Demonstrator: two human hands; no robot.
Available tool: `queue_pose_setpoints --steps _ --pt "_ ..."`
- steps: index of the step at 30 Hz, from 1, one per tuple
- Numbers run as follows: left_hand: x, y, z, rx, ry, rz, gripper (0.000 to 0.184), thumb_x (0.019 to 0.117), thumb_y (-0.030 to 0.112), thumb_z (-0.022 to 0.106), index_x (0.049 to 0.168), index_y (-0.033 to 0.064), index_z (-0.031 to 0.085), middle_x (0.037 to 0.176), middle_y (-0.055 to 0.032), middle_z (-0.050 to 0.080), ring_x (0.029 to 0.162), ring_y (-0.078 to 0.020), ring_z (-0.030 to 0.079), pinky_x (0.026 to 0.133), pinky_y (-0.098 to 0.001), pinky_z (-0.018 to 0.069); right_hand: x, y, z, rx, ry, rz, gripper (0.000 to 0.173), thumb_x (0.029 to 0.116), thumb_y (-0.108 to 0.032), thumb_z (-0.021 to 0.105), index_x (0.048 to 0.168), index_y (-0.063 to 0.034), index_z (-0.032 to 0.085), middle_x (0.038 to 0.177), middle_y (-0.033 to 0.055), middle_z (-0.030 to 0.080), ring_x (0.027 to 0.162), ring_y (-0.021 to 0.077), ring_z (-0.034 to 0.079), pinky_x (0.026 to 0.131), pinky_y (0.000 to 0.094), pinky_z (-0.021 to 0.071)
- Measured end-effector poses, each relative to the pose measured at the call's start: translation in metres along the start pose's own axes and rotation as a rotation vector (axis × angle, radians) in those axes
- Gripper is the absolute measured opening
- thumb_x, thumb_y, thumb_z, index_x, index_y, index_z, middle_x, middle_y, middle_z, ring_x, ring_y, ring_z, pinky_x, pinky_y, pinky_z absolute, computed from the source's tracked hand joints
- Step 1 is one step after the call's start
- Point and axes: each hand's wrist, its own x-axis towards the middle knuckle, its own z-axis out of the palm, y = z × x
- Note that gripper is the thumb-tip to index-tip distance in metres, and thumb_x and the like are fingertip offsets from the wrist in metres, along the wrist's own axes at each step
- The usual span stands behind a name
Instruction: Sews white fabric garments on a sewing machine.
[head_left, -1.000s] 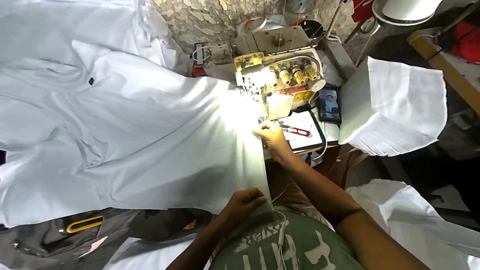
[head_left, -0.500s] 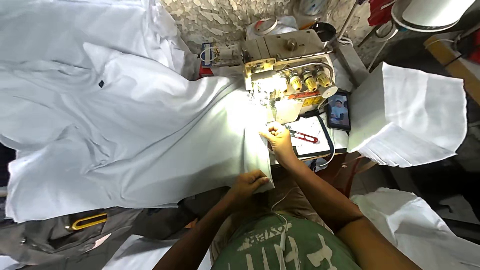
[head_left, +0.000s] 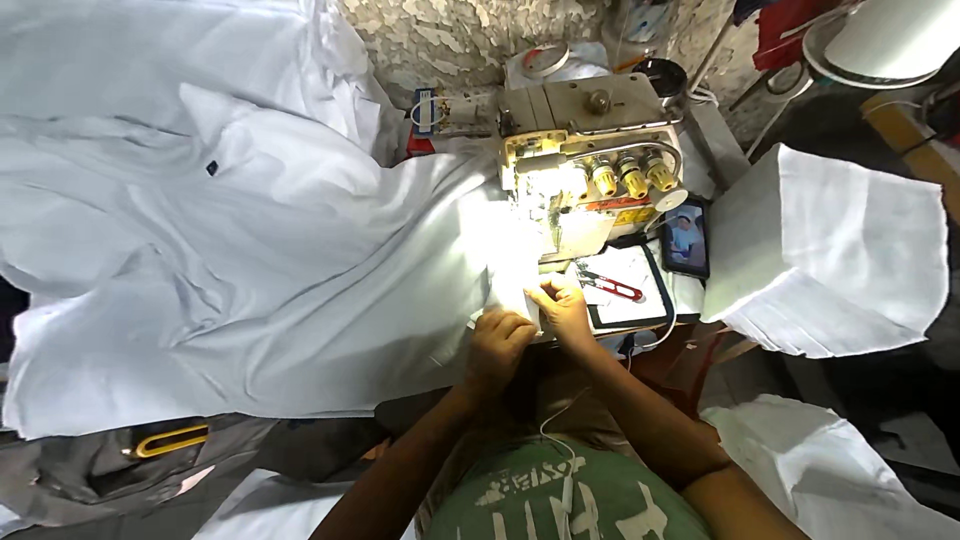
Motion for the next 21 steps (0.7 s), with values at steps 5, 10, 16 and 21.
queue_pose_setpoints --steps 5,10,16,21 --pt "0.025 -0.012 -0.008 0.049 0.031 0.023 0.033 0.1026 0.028 0.056 0.094 0.0025 0.075 0.105 -0.0158 0.073 0.111 -0.0341 0.067 0.106 -0.0491 0.0467 -0.008 0.004 0.012 0.170 0.033 0.118 0.003 0.1015 -0.006 0.060 0.100 -0.0045 0.059 0.066 -0.0034 0.061 0.051 -0.0012 0.053 0.050 0.0159 0.0470" --pt "0.050 -0.013 -0.007 0.320 0.026 -0.082 0.029 0.1021 0.015 0.054 0.118 -0.0008 0.072 0.125 -0.0177 0.071 0.123 -0.0350 0.065 0.107 -0.0516 0.0449 -0.006 0.006 0.016 0.157 0.078 -0.021 0.017 0.1017 -0.009 0.060 0.118 -0.0080 0.055 0.066 -0.0044 0.060 0.046 -0.0015 0.046 0.045 0.0150 0.0408" --pt "0.086 -0.031 -0.019 0.286 -0.079 -0.167 0.027 0.0988 0.011 0.054 0.109 -0.0016 0.076 0.128 -0.0159 0.071 0.126 -0.0339 0.064 0.110 -0.0617 0.0387 0.022 -0.011 0.015 -0.190 0.175 -0.300 0.028 0.0996 -0.009 0.064 0.126 -0.0021 0.059 0.088 0.0052 0.069 0.065 0.0008 0.059 0.061 0.0171 0.0501" --pt "0.112 -0.049 -0.029 0.203 -0.220 -0.268 0.036 0.0998 0.006 0.050 0.129 -0.0004 0.068 0.142 -0.0139 0.062 0.137 -0.0346 0.055 0.116 -0.0700 0.0235 0.034 -0.017 0.013 -0.681 0.248 -0.516 0.021 0.1007 -0.016 0.063 0.112 -0.0026 0.075 0.080 0.0135 0.074 0.065 0.0281 0.070 0.055 0.0458 0.0536"
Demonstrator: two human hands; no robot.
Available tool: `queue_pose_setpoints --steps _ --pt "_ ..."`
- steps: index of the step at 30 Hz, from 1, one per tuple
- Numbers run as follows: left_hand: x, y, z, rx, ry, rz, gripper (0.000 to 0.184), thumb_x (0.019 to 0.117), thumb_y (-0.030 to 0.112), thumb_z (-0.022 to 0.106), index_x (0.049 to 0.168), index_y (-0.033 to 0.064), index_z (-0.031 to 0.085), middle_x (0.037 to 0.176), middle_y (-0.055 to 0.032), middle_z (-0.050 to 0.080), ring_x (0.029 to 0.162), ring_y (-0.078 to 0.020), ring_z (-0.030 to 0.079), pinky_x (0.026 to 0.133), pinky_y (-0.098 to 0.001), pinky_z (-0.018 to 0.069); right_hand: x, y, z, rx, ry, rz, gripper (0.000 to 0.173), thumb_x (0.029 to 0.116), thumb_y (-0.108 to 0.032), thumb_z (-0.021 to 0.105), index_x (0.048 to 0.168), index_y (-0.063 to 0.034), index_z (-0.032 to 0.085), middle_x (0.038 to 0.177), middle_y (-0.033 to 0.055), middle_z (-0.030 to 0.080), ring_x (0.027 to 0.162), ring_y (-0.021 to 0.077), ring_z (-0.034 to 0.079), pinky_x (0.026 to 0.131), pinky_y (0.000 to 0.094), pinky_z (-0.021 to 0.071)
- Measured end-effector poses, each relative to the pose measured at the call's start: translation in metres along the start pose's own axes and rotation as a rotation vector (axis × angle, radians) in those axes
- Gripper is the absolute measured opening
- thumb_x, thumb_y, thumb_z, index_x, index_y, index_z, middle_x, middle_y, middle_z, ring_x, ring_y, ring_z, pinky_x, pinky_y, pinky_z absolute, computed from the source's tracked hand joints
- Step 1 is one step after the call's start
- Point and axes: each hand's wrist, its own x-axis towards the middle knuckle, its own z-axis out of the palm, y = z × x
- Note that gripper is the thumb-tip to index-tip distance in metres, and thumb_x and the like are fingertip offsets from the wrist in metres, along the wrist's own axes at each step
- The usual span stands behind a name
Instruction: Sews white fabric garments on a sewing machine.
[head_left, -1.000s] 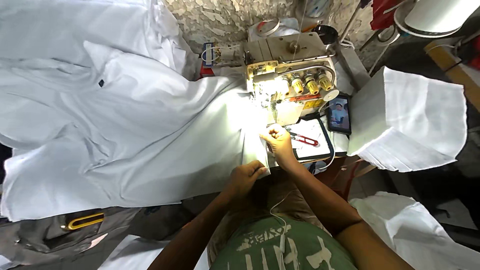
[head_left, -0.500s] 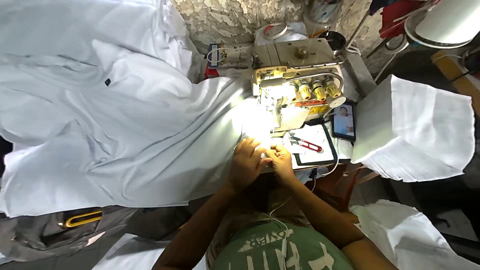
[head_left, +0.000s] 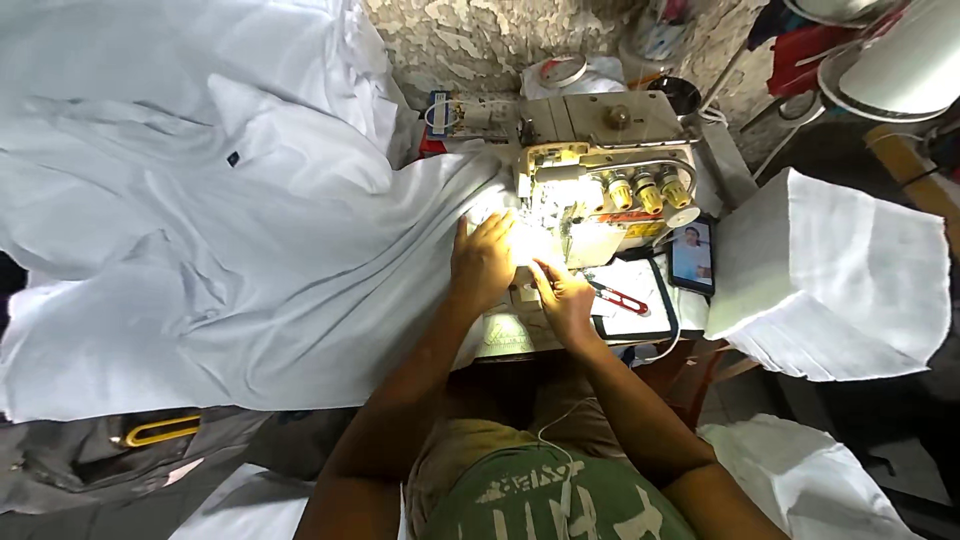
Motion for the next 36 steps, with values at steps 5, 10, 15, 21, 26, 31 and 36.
queue_pose_setpoints --steps 5,10,15,21,26,31,36 --pt "0.026 -0.013 -0.001 0.009 -0.111 -0.091 0.038 0.1053 0.012 0.046 0.139 0.0044 0.062 0.150 -0.0159 0.055 0.146 -0.0372 0.043 0.117 -0.0650 0.0268 0.002 -0.007 -0.008 -0.141 -0.046 0.006 0.030 0.1025 -0.022 0.060 0.127 -0.0089 0.073 0.071 0.0152 0.070 0.050 0.0337 0.063 0.043 0.0484 0.0453" --pt "0.046 -0.030 -0.001 -0.050 -0.143 -0.185 0.047 0.1083 0.025 0.047 0.147 -0.0020 0.051 0.158 -0.0191 0.044 0.152 -0.0373 0.032 0.123 -0.0511 0.0260 -0.017 0.012 -0.027 -0.111 -0.083 -0.039 0.029 0.0990 -0.013 0.065 0.125 -0.0011 0.066 0.094 0.0155 0.072 0.072 0.0303 0.069 0.061 0.0458 0.0567" --pt "0.035 -0.036 0.002 -0.167 -0.044 -0.250 0.047 0.1070 0.019 0.050 0.145 -0.0077 0.051 0.157 -0.0259 0.043 0.149 -0.0393 0.037 0.123 -0.0518 0.0280 -0.026 0.050 -0.054 -0.391 -0.268 0.183 0.029 0.0959 -0.016 0.067 0.121 -0.0018 0.072 0.123 0.0224 0.068 0.119 0.0459 0.060 0.091 0.0660 0.0456" --pt "-0.007 -0.033 0.004 -0.580 0.243 -0.486 0.049 0.0998 0.015 0.061 0.143 -0.0053 0.053 0.138 -0.0263 0.059 0.123 -0.0269 0.060 0.105 -0.0396 0.0465 -0.041 0.073 -0.044 -0.418 -0.138 0.138 0.020 0.0957 -0.009 0.064 0.110 -0.0025 0.077 0.111 0.0197 0.072 0.104 0.0425 0.067 0.086 0.0616 0.0497" --pt "-0.031 -0.014 -0.016 -0.795 0.318 -0.611 0.043 0.0970 0.004 0.062 0.138 -0.0041 0.053 0.122 -0.0156 0.062 0.103 -0.0095 0.061 0.092 -0.0256 0.0501 -0.027 0.066 -0.054 -0.295 -0.292 0.265 0.034 0.0951 -0.017 0.071 0.124 0.0006 0.071 0.117 0.0253 0.067 0.113 0.0455 0.061 0.094 0.0636 0.0448" --pt "-0.049 0.002 -0.025 -0.796 0.423 -0.513 0.041 0.0983 0.006 0.060 0.136 -0.0058 0.052 0.106 -0.0075 0.063 0.091 -0.0042 0.061 0.083 -0.0225 0.0521 -0.023 0.067 -0.058 -0.165 -0.237 0.337 0.019 0.0950 -0.012 0.068 0.106 0.0018 0.074 0.113 0.0247 0.068 0.111 0.0451 0.062 0.096 0.0654 0.0421" --pt "-0.058 0.020 -0.034 -0.868 0.476 -0.436 0.037 0.0970 0.002 0.061 0.133 -0.0054 0.054 0.103 -0.0035 0.066 0.090 -0.0024 0.063 0.082 -0.0210 0.0540 -0.040 0.062 -0.061 -0.114 -0.098 0.197 0.022 0.1034 -0.014 0.058 0.117 0.0010 0.067 0.119 0.0231 0.066 0.113 0.0442 0.061 0.092 0.0666 0.0442"
